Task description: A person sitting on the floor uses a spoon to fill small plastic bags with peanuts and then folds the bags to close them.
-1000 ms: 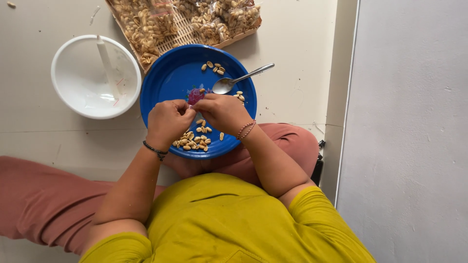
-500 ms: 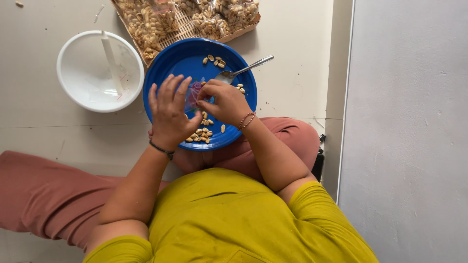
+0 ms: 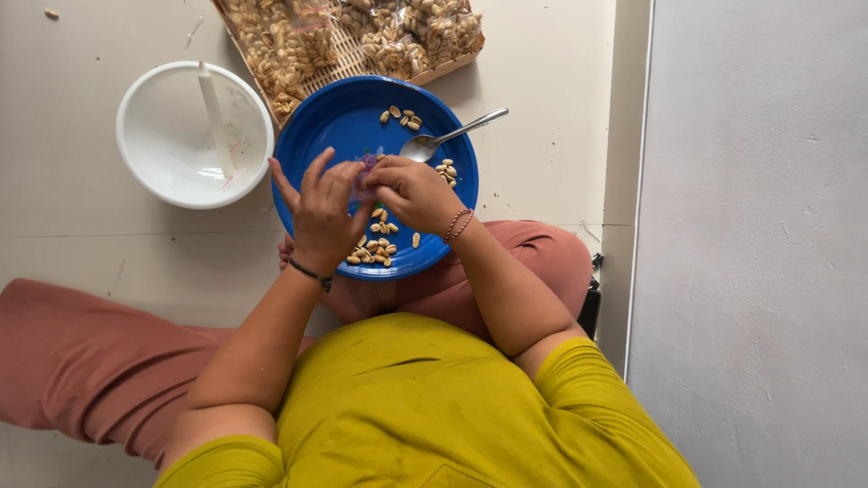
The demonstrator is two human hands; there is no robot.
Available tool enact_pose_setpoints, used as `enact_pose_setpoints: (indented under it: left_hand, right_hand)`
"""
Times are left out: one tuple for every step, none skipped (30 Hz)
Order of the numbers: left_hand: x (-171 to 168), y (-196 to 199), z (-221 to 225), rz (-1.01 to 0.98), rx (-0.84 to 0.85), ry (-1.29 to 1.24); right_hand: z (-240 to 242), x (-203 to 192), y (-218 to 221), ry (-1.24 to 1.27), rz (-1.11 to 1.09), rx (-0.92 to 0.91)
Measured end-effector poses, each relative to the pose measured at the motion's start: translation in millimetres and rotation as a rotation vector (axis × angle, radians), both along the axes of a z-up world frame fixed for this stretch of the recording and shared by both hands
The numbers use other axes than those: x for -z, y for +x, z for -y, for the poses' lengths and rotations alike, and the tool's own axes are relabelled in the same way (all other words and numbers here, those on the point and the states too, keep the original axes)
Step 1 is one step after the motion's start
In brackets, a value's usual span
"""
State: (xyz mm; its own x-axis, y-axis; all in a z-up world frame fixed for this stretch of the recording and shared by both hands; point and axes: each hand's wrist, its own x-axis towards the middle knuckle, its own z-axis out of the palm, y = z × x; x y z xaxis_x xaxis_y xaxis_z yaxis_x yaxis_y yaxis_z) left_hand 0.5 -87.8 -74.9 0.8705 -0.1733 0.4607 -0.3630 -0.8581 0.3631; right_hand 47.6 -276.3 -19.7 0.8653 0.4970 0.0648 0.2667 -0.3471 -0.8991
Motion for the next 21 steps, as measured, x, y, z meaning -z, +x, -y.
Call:
enact_pose_setpoints:
  left_hand:
    - [0.4,-0.5,0.7,0.002,0.015,0.001]
    - [2.4,-1.3,1.5,0.007,0.016,0.002]
    - [4.3,-2.1,2.1,0.007,0.022,0.001]
    - [6.6,-4.1,2.8,0.005,0.026,-0.001]
    - [5.5,-5.5,3.8,0.007,0.026,-0.001]
    - [4.3,-5.4,4.8,0.011,0.024,0.000]
    - [3.0,-5.3,5.6,0.014,0.021,0.000]
    - [2.1,-4.5,5.3,0.018,0.019,0.000]
    - [1.5,-3.7,4.8,0.019,0.014,-0.001]
    - [1.1,-6.4,4.6,0.012,0.009,-0.002]
    - [2.0,-5.7,4.5,0.010,0.006,-0.002]
    - [2.9,-5.4,4.5,0.000,0.004,-0.005]
    - [3.4,-5.2,4.5,-0.009,0.003,-0.007]
    - [5.7,-4.0,4.5,-0.006,0.002,-0.008]
    - [7.8,-2.9,4.5,-0.007,0.006,-0.004]
    - [9.9,-3.7,4.6,-0.011,0.009,0.000]
    - [7.9,-5.5,6.5,-0.011,0.008,-0.001]
    - [6.1,-4.6,7.8,-0.002,0.002,0.024]
    - [4.3,-3.6,9.2,0.007,-0.005,0.049]
    - [2.6,-1.6,8.4,0.013,-0.007,0.051]
    - [1.4,0.7,7.7,0.022,-0.006,0.074]
  right_hand:
    - [1.7,3.2,1.4,-0.035,0.010,0.003]
    - [1.8,-1.5,1.8,-0.033,0.015,0.004]
    - [1.8,-6.2,2.1,-0.053,-0.007,0.007]
    - [1.7,-10.6,1.7,-0.075,-0.030,0.008]
    - [1.9,-12.6,0.9,-0.074,-0.028,0.007]
    - [1.9,-15.0,1.6,-0.111,0.014,0.004]
    - [1.8,-17.3,2.2,-0.148,0.056,0.000]
    - [1.8,-20.6,2.5,-0.148,0.061,-0.002]
    - [1.5,-23.5,2.7,-0.170,0.065,0.012]
    - [1.4,-25.9,0.1,-0.193,0.062,0.025]
    - [0.8,-26.0,0.8,-0.193,0.060,0.022]
    - [0.3,-26.1,1.0,-0.191,0.055,0.030]
    - [-0.2,-26.6,1.2,-0.188,0.050,0.037]
    - [-0.8,-22.5,1.0,-0.189,0.054,0.037]
    - [-1.3,-18.7,0.6,-0.169,0.075,0.030]
    - [-1.7,-14.8,-1.2,-0.149,0.093,0.023]
    - [-0.1,-12.2,-3.5,-0.151,0.093,0.022]
    - [0.9,-9.3,-3.1,-0.182,0.099,0.013]
    - [2.0,-6.4,-2.4,-0.213,0.105,0.004]
    - [1.9,-6.3,-1.4,-0.212,0.111,0.004]
    - [2.2,-5.7,0.0,-0.225,0.120,0.008]
